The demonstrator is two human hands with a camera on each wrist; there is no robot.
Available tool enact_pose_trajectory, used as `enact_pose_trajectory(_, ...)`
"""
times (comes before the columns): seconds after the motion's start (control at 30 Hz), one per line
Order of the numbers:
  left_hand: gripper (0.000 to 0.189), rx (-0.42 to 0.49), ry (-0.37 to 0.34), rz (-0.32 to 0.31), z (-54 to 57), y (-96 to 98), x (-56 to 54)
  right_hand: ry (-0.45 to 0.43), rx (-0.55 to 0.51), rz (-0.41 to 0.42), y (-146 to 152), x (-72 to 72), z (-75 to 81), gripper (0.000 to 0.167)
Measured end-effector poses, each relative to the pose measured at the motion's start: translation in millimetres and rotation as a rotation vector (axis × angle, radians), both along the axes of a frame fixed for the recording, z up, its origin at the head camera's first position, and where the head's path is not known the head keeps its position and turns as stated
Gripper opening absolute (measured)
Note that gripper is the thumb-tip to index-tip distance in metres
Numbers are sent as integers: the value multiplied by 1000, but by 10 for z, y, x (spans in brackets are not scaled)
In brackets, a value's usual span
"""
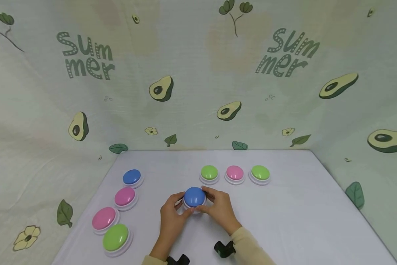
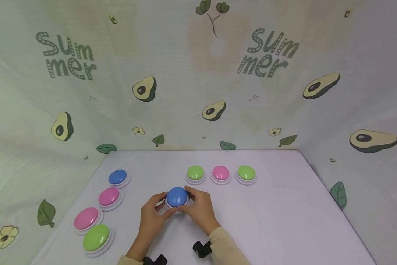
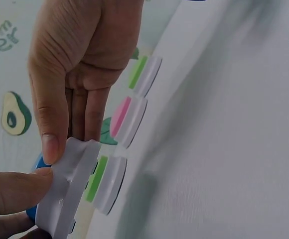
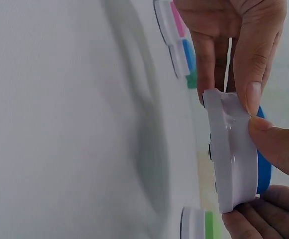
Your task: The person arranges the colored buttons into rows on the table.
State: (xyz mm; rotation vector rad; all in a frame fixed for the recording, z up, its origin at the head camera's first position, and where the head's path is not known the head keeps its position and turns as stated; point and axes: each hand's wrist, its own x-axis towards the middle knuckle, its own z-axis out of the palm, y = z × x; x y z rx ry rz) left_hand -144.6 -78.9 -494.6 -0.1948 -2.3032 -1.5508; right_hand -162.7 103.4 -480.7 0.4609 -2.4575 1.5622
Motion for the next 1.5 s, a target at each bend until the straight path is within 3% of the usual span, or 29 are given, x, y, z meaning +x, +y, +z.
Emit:
enact_pose_trajectory(0.33, 53, 30, -9, -103, 50, 565, -315, -36, -2, -189, 488, -84, 58, 65)
enact_pose_trajectory(0.6, 52, 30, -64, -207, 131, 1163, -495, -72, 35, -303, 1054, -51, 97, 64)
enact_pose_trajectory(0.8, 48, 71, -83, -240, 166, 1612, -571, -78, 111, -384, 1430, -38, 177, 63)
enact_pose_trajectory(1.0, 48, 41, -77, -211, 197, 1951, -613, -86, 152, -430, 1705, -49, 261, 65)
enact_pose_trajectory(1.27, 45, 13, -119, -217, 214, 2279, -665, -87, 155, -499, 1948, -89, 250, 67)
enact_pose_trajectory(1.5, 46, 35, -143, -283, 180, 2487, -713, -107, 160, -568, 2133, -104, 218, 61)
